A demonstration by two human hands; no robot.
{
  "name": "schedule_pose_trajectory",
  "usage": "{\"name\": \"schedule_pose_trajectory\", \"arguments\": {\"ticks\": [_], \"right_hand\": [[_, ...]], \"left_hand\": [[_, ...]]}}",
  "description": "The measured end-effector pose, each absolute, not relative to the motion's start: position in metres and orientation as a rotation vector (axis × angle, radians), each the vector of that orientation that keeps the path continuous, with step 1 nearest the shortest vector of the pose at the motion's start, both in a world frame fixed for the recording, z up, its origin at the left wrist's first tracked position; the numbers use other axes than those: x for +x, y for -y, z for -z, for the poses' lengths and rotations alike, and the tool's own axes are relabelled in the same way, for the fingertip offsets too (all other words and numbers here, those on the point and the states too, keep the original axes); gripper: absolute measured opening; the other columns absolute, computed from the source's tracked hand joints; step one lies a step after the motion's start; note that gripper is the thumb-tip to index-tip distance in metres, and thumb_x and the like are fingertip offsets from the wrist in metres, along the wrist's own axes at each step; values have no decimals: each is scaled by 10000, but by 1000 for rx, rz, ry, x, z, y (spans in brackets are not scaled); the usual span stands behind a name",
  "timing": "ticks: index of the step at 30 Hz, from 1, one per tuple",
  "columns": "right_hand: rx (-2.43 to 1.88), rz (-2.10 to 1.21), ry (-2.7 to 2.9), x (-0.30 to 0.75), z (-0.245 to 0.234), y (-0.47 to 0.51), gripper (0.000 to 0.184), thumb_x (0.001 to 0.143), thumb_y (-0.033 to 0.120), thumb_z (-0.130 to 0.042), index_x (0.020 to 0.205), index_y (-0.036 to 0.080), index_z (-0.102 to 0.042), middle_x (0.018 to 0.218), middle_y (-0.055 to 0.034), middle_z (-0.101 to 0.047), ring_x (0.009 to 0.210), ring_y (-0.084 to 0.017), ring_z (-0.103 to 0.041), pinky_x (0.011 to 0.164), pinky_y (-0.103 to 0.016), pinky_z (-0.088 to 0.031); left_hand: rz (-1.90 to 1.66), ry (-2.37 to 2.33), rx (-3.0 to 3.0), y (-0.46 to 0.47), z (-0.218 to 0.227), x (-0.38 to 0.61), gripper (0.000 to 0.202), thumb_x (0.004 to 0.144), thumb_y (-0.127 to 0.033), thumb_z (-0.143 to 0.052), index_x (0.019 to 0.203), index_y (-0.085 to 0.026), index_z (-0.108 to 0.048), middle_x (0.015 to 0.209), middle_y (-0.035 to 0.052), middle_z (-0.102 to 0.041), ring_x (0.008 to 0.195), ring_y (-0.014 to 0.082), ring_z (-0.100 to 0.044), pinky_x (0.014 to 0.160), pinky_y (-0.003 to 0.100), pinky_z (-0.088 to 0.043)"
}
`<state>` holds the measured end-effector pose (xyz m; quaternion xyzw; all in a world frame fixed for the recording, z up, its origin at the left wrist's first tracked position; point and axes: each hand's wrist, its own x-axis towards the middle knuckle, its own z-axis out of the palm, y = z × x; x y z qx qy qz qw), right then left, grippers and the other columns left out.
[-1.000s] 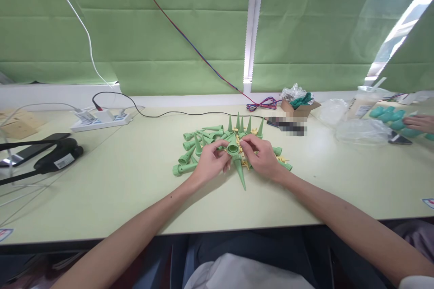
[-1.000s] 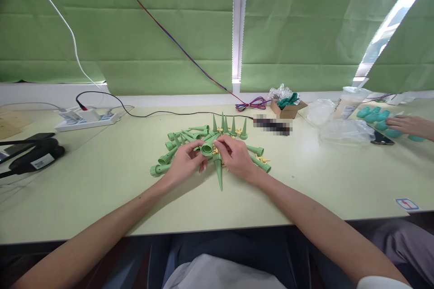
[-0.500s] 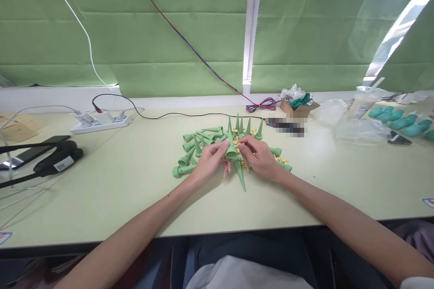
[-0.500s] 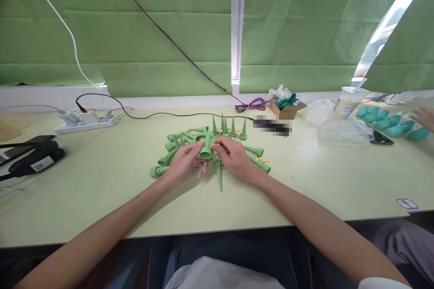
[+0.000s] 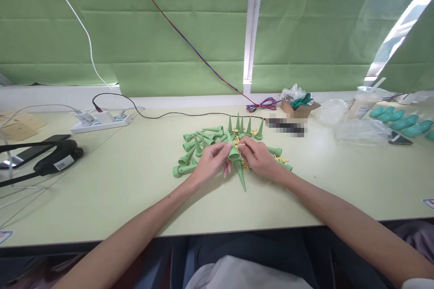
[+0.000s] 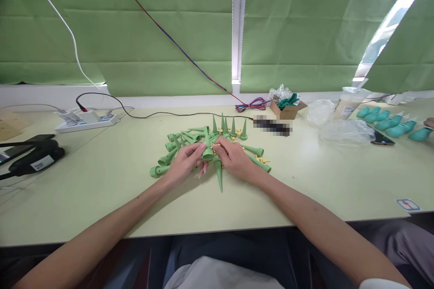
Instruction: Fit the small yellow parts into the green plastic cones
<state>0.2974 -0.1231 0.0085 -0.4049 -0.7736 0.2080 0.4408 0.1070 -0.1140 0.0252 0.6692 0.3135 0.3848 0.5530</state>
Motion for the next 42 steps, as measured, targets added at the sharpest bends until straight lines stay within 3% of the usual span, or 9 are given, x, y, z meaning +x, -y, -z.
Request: {"name": "schedule_pose_trajectory", "arguments": {"ticks": [8,14,21,27,36,42], "right_hand": [[-1007,-503,1934,298,-9,124,307,1062,404,-366,805,243,-415,600,37,-500,538,-154,-452,574,-303,-336],[-1015,-476,1932,297,-11,125,338,1060,419,-357,770,246,-368,582,38,-476,523,-154,-428,559,-305,-329],[-1011,-411,1935,296,-12,124,366,1054,394,-362,726,239,-314,582,43,-398,517,-142,-365,550,-301,-304],[-1025,-389,1940,295,-12,124,377,1050,364,-367,706,235,-285,559,49,-350,504,-137,-316,542,-304,-280],[-1035,-401,1932,295,-13,124,401,1049,371,-355,682,228,-280,543,48,-319,505,-133,-296,540,-303,-273],[-1054,-388,1838,293,-14,125,426,1050,434,-359,679,229,-311,566,33,-396,518,-133,-351,547,-300,-300]], "left_hand": [[-945,-863,1772,121,-30,108,375,917,-546,-589,822,-186,-541,500,-39,-570,419,122,-520,489,256,-431],[-994,-901,1790,121,-27,109,344,896,-534,-617,848,-212,-505,508,-52,-521,408,127,-495,437,252,-370],[-1058,-895,1810,121,-26,111,323,880,-496,-644,858,-190,-542,785,8,-549,525,117,-555,423,235,-387],[-1074,-906,1923,117,-18,109,285,925,-440,-598,1018,-173,-619,1054,80,-591,578,98,-563,470,233,-426],[-1168,-917,2095,118,-19,109,196,931,-369,-596,873,-185,-628,987,53,-553,633,99,-489,526,223,-409],[-1224,-950,1979,120,-20,112,251,910,-402,-629,1075,-214,-629,1136,78,-594,642,102,-537,570,243,-458]]}}
